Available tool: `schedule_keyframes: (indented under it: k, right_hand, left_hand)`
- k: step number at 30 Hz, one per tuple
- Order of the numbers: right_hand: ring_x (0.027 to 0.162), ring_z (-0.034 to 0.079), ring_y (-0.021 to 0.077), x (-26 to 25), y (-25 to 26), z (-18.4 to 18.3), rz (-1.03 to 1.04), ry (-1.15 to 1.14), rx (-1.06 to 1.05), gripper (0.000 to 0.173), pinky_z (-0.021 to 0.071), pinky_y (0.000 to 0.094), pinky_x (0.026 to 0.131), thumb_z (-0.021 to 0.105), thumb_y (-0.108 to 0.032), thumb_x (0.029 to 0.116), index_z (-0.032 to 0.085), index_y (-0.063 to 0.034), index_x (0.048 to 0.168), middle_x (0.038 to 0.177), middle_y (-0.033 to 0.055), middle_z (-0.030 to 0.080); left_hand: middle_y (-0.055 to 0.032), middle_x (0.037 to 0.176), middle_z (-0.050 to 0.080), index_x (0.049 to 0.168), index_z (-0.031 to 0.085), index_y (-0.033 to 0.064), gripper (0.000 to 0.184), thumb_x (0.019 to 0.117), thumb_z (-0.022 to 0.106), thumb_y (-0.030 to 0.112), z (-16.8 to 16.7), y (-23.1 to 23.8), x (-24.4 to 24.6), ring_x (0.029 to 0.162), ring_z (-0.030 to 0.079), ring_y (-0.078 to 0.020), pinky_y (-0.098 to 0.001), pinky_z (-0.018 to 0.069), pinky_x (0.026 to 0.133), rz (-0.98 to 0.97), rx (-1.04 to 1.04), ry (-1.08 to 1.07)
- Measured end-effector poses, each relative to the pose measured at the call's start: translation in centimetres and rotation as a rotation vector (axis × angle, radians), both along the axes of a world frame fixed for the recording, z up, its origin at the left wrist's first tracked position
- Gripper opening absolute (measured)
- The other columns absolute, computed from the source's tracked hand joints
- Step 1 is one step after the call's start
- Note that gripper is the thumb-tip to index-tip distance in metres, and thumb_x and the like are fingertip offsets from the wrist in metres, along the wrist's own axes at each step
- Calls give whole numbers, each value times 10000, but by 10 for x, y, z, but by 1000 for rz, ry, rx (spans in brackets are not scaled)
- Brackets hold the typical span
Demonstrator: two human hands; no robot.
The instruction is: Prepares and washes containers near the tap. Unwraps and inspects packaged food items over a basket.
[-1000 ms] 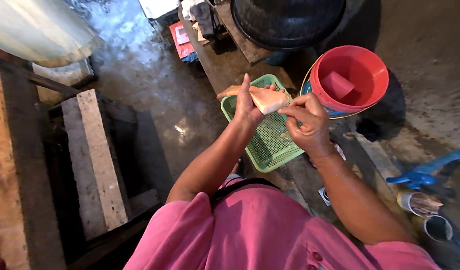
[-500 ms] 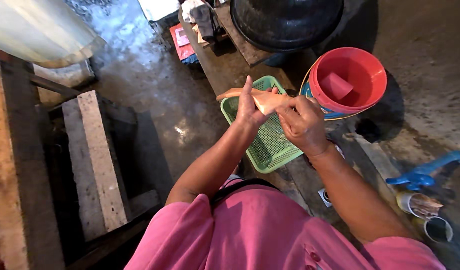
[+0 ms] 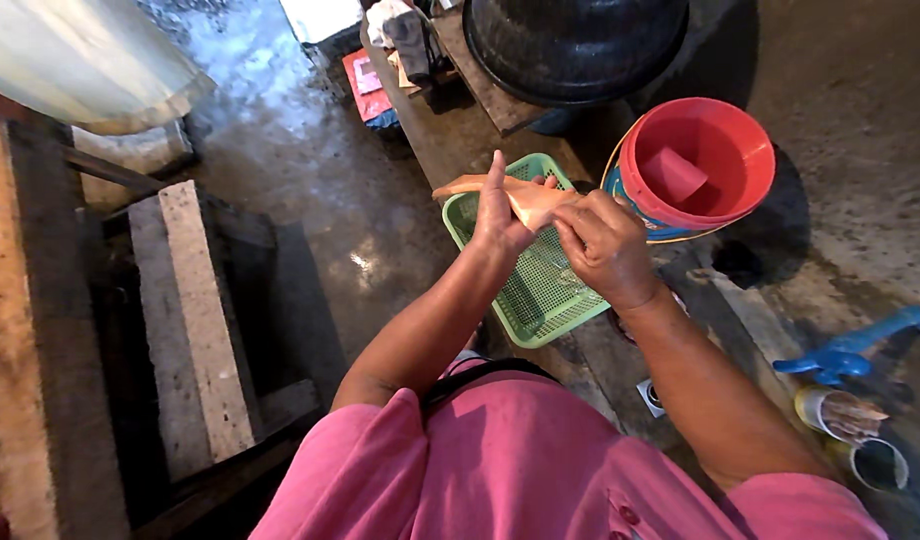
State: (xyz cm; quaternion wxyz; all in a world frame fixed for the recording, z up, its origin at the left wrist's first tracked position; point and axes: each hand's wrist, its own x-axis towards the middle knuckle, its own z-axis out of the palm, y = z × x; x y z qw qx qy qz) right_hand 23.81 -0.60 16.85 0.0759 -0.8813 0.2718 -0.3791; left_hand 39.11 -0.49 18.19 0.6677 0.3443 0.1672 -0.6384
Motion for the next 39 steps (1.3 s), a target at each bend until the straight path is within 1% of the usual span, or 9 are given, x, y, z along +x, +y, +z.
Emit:
schedule_keyframes:
  k: [6, 9, 14, 17, 20, 26, 32, 36, 39]
  right_hand:
    - [841, 689, 348, 2, 1, 4, -21, 152, -71, 187, 528, 502, 725, 614, -124, 999, 740, -17, 1085, 978, 188, 704]
    - [814, 696, 360, 7, 0, 4, -10, 169, -80, 188, 541, 518, 714, 588, -95, 996, 747, -9, 1048, 984, 200, 710]
    - [760, 699, 379, 18, -5, 4, 3, 102, -82, 249, 543, 523, 671, 536, -132, 981, 730, 16, 929, 873, 215, 701]
    - [694, 665, 377, 22, -5, 6, 20, 59, -99, 236, 509, 506, 613, 536, -119, 951, 710, 18, 869, 796, 213, 661]
    - [662, 642, 357, 24, -4, 5, 35, 13, -92, 236, 491, 479, 600, 542, -109, 933, 706, 16, 820, 751, 199, 642]
    - [724, 656, 328, 20, -4, 0, 36, -98, 8, 242, 564, 432, 669, 558, -133, 968, 724, 41, 988, 839, 209, 662]
    - [712, 654, 344, 20, -6, 3, 31, -60, -26, 244, 556, 458, 653, 574, -138, 970, 756, 21, 1006, 832, 210, 654]
    - [728, 662, 388, 21, -4, 5, -8, 36, -81, 282, 549, 504, 644, 556, -140, 976, 757, 4, 1112, 868, 229, 655]
    - [740, 662, 413, 22, -3, 8, -27, 116, -83, 273, 546, 537, 643, 552, -116, 967, 770, -15, 1096, 873, 238, 646]
  left_hand:
    - [-136, 1060, 630, 1293, 466, 103, 587, 996, 498, 609, -1, 0, -3, 875, 668, -255, -425, 597, 750, -8, -20, -18]
    - [-103, 956, 649, 1221, 508, 106, 563, 1006, 459, 624, -4, 1, 0, 804, 673, -221, -397, 596, 697, -39, -39, -73]
    - [-116, 868, 635, 1174, 508, 78, 534, 1017, 470, 588, -2, 0, 6, 703, 663, -218, -362, 589, 615, 3, -44, -2]
    - [-117, 878, 618, 1186, 488, 82, 488, 1042, 448, 548, 8, 0, 10, 720, 654, -225, -387, 590, 629, 30, -22, -7]
    - [-136, 985, 596, 1273, 454, 93, 498, 1054, 434, 539, 13, 1, 13, 817, 643, -264, -457, 582, 712, 30, -7, -13]
    - [-161, 1076, 583, 1341, 419, 82, 517, 1058, 450, 513, 11, 0, 16, 890, 635, -282, -483, 574, 772, 39, -22, 5]
    - [-147, 1003, 596, 1269, 444, 93, 492, 1046, 458, 531, 16, 0, 14, 822, 644, -282, -483, 579, 704, 17, -22, 20]
    - [-141, 954, 606, 1215, 464, 80, 472, 1046, 465, 520, 17, -1, 13, 757, 649, -258, -427, 584, 643, 10, -37, 20]
    - [-151, 983, 611, 1260, 456, 73, 468, 1053, 466, 493, 16, 0, 11, 752, 656, -242, -375, 579, 604, 0, -41, -33]
